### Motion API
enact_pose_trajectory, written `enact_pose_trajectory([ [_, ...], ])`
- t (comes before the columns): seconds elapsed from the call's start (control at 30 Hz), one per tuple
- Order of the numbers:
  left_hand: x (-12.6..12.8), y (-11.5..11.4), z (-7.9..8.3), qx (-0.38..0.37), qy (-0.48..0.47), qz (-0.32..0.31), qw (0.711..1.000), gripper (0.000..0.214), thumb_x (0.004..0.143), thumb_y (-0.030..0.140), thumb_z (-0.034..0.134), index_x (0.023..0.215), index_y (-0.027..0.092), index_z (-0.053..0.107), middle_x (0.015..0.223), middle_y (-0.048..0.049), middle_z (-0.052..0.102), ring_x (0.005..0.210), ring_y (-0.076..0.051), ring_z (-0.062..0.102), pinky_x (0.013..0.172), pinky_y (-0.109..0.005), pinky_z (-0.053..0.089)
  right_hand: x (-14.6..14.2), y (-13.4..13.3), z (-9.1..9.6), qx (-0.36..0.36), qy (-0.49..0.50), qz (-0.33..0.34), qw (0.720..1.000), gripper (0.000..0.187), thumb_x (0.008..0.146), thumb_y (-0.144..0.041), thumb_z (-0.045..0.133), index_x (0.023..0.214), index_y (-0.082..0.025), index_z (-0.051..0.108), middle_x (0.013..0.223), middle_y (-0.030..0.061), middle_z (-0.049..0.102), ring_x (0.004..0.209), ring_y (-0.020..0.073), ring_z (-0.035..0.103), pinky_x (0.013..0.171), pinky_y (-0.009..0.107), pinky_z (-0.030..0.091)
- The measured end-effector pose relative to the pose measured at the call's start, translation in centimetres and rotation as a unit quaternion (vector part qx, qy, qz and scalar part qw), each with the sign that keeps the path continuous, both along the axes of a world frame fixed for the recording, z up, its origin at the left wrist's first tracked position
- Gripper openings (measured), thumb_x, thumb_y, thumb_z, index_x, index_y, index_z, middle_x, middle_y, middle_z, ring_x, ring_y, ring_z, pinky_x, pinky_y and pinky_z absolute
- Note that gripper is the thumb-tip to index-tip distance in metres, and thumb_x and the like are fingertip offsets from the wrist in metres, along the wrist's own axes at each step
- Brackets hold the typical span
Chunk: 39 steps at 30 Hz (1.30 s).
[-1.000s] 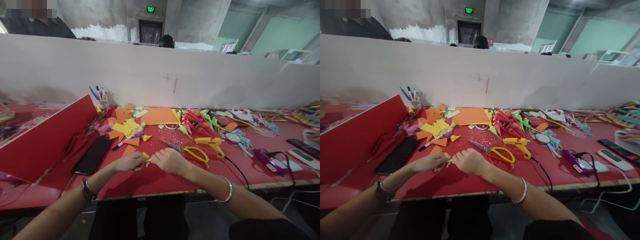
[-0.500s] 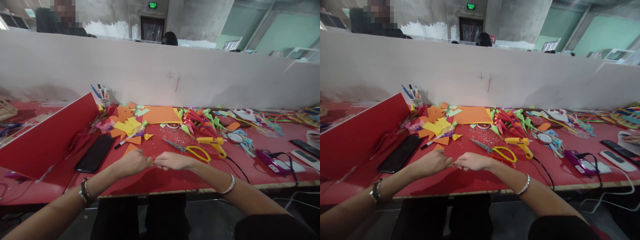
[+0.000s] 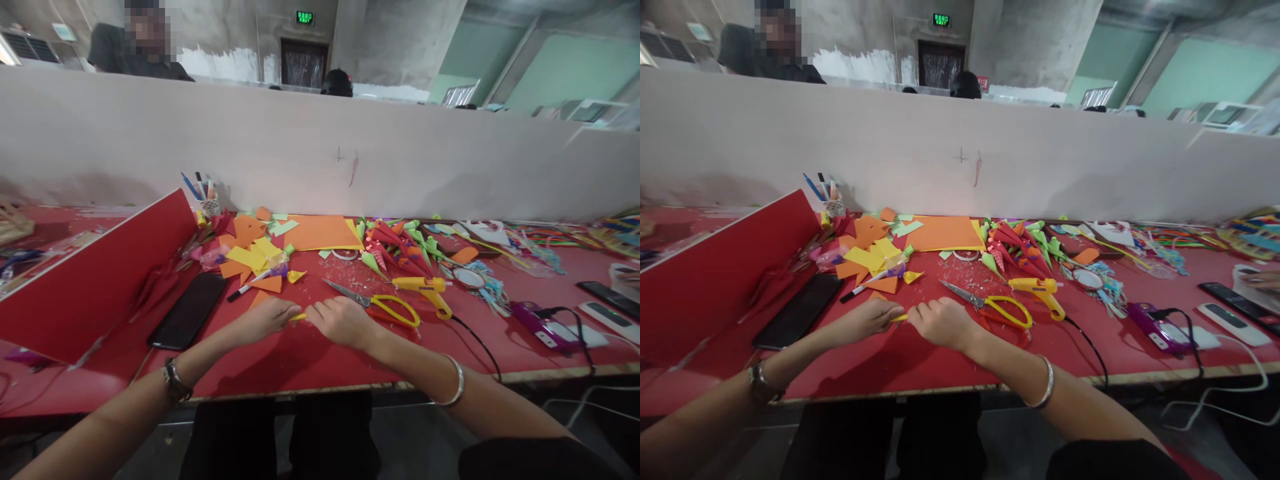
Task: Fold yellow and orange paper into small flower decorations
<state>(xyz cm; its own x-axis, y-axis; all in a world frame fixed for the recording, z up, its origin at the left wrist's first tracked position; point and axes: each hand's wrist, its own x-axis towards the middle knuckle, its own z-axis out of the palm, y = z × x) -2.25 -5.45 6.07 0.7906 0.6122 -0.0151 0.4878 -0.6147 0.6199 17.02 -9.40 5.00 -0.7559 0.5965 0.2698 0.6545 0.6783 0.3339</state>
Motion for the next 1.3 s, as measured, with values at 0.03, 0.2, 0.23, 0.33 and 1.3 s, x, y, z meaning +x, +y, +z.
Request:
enact_pose_trajectory([
  [0.03, 0.0, 0.0, -0.1, 0.034, 0.014, 0.008, 0.999, 0.045, 0.092, 0.035, 0.021, 0.058, 0.015, 0.043, 0.048, 0.0049, 0.038, 0.044, -0.006, 0.034, 0.045, -0.018, 0.026, -0.1, 0.1, 0.0, -0.016, -0.003, -0.014, 1.000, 0.024, 0.088, -0.011, 0.030, 0.077, -0.014, 0.051, 0.062, 0.0037, 0.056, 0.056, 0.0134, 0.053, 0.048, 0.027, 0.023],
  [0.2, 0.1, 0.2, -1.0, 0.221, 0.100, 0.015, 0.970, 0.041, 0.091, 0.031, 0.027, 0.062, 0.014, 0.049, 0.048, 0.0024, 0.043, 0.040, -0.009, 0.035, 0.043, -0.023, 0.018, -0.2, 0.5, 0.4, -0.151, 0.015, -0.078, 0.985, 0.022, 0.090, -0.026, 0.036, 0.082, -0.016, 0.053, 0.066, 0.0033, 0.062, 0.056, 0.0139, 0.056, 0.047, 0.025, 0.023],
  [0.23, 0.1, 0.2, -1.2, 0.261, 0.108, 0.011, 0.959, 0.040, 0.091, 0.032, 0.028, 0.063, 0.014, 0.050, 0.048, 0.0015, 0.046, 0.040, -0.009, 0.037, 0.043, -0.024, 0.017, -0.2, 0.6, 0.5, -0.175, 0.027, -0.084, 0.981, 0.025, 0.090, -0.031, 0.036, 0.082, -0.016, 0.054, 0.067, 0.0032, 0.063, 0.056, 0.0139, 0.056, 0.047, 0.024, 0.023],
  [0.33, 0.1, 0.1, -1.8, 0.388, 0.106, -0.013, 0.915, 0.042, 0.092, 0.031, 0.025, 0.065, 0.015, 0.051, 0.048, 0.0002, 0.051, 0.039, -0.011, 0.041, 0.044, -0.024, 0.021, 0.2, 0.9, 0.6, -0.247, 0.081, -0.076, 0.963, 0.030, 0.090, -0.035, 0.035, 0.080, -0.016, 0.056, 0.069, 0.0039, 0.063, 0.059, 0.0130, 0.056, 0.051, 0.023, 0.026],
  [1.3, 0.5, 0.6, -0.4, 0.227, 0.074, -0.015, 0.971, 0.046, 0.093, 0.028, 0.020, 0.057, 0.014, 0.045, 0.048, 0.0038, 0.042, 0.043, -0.007, 0.036, 0.043, -0.019, 0.021, -0.1, -0.1, -0.9, -0.087, 0.035, -0.070, 0.993, 0.025, 0.090, -0.015, 0.029, 0.083, -0.014, 0.053, 0.072, 0.0073, 0.059, 0.067, 0.0158, 0.054, 0.055, 0.025, 0.031],
])
